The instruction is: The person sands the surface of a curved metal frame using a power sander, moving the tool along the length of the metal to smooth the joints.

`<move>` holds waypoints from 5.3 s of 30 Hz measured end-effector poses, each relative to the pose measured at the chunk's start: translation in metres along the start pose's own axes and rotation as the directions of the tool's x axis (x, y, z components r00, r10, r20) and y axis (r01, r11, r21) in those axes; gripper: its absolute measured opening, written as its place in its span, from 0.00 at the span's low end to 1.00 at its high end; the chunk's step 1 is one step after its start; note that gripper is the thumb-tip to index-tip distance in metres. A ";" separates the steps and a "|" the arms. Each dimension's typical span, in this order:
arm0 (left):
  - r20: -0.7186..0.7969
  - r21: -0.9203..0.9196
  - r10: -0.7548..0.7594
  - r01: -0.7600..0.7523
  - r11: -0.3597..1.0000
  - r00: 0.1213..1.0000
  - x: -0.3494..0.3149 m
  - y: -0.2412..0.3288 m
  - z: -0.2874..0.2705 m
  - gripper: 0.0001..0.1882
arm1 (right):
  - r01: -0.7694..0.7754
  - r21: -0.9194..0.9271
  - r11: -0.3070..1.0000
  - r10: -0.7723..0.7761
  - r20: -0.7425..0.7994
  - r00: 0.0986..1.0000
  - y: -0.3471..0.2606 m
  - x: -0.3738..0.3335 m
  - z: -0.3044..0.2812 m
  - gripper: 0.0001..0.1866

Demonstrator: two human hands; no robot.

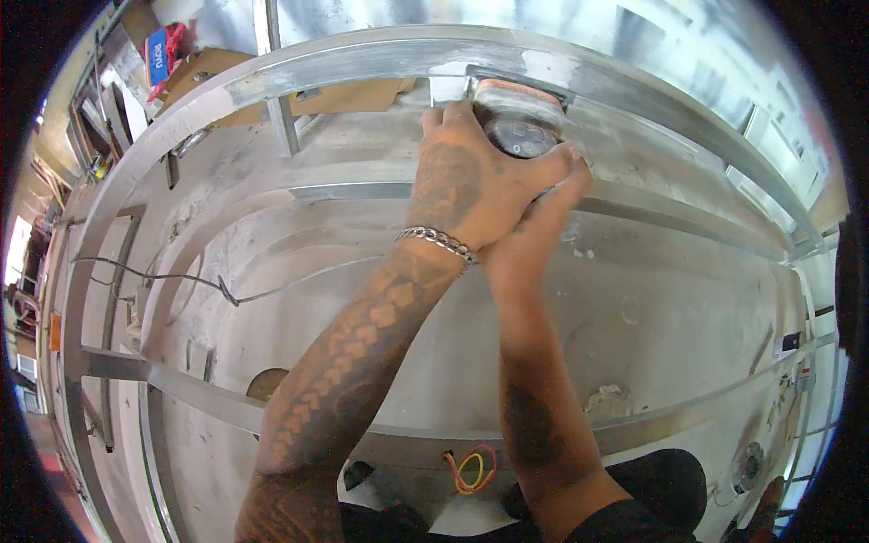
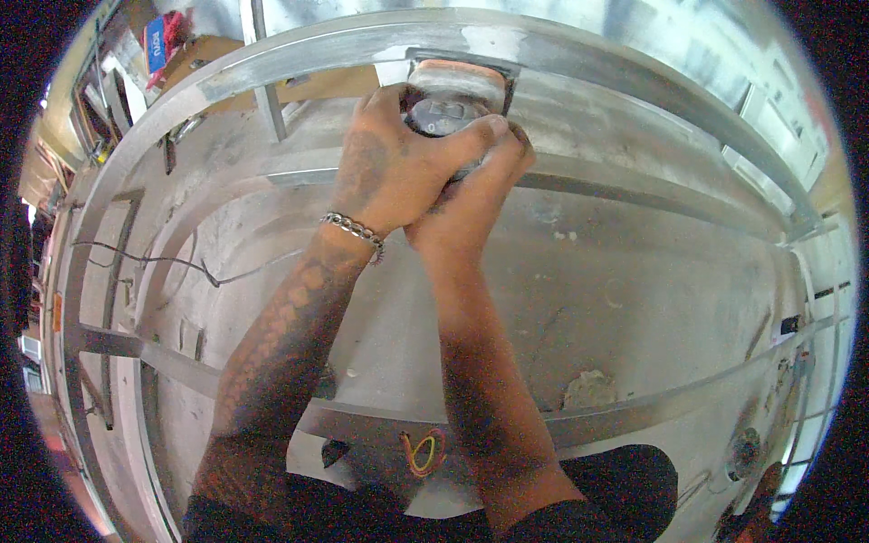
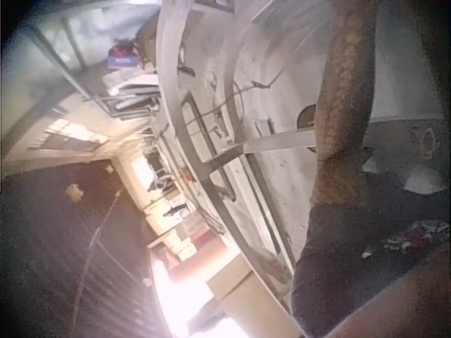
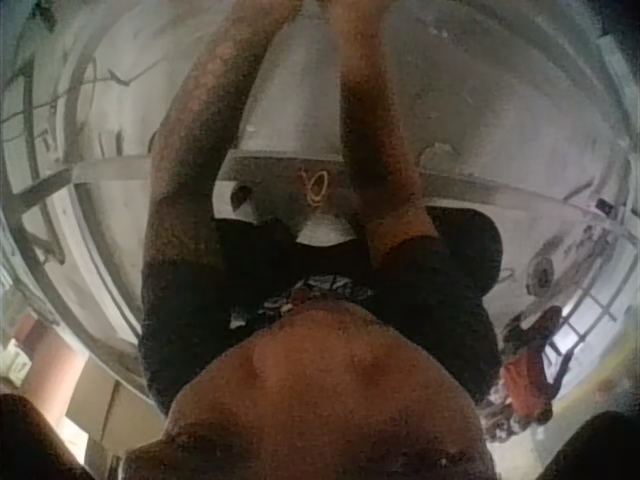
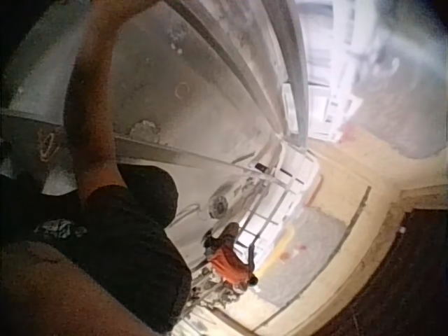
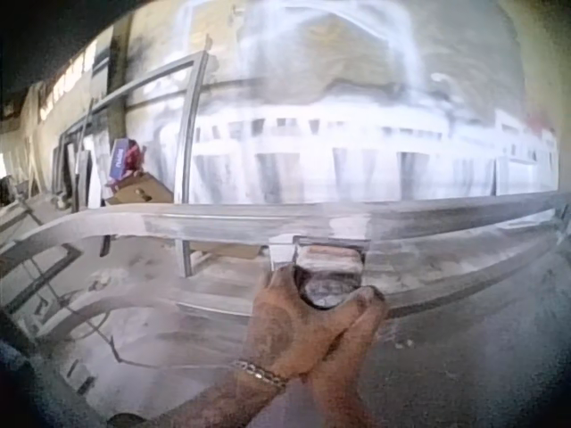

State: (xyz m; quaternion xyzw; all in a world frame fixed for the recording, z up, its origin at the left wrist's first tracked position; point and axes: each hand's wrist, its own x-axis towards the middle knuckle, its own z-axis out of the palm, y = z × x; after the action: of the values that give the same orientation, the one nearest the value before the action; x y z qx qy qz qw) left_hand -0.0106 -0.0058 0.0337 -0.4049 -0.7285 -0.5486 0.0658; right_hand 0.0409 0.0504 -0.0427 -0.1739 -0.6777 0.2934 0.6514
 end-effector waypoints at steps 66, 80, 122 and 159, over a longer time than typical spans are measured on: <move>-0.027 0.005 0.048 -0.048 0.999 0.998 0.008 -0.013 -0.015 0.36 | -0.100 0.099 0.990 0.099 0.024 0.995 -0.009 -0.005 0.022 0.46; -0.032 0.067 0.026 -0.024 0.997 0.999 0.002 -0.025 -0.027 0.33 | -0.001 -0.019 1.000 0.002 0.055 0.998 -0.024 -0.008 0.024 0.42; -0.062 0.016 -0.217 0.218 0.976 0.974 -0.016 -0.032 -0.023 0.45 | -0.158 0.006 0.987 0.153 0.217 0.964 -0.018 -0.023 0.018 0.34; -0.077 -0.082 -0.210 0.204 0.976 0.975 0.004 -0.029 -0.045 0.41 | -0.104 -0.034 0.994 0.109 0.285 0.952 -0.041 0.007 0.028 0.33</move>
State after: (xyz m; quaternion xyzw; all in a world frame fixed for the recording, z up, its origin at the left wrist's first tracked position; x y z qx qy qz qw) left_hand -0.0478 -0.0440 0.0315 -0.3050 -0.7425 -0.5958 0.0243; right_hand 0.0183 0.0185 -0.0112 -0.1719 -0.7573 0.3440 0.5279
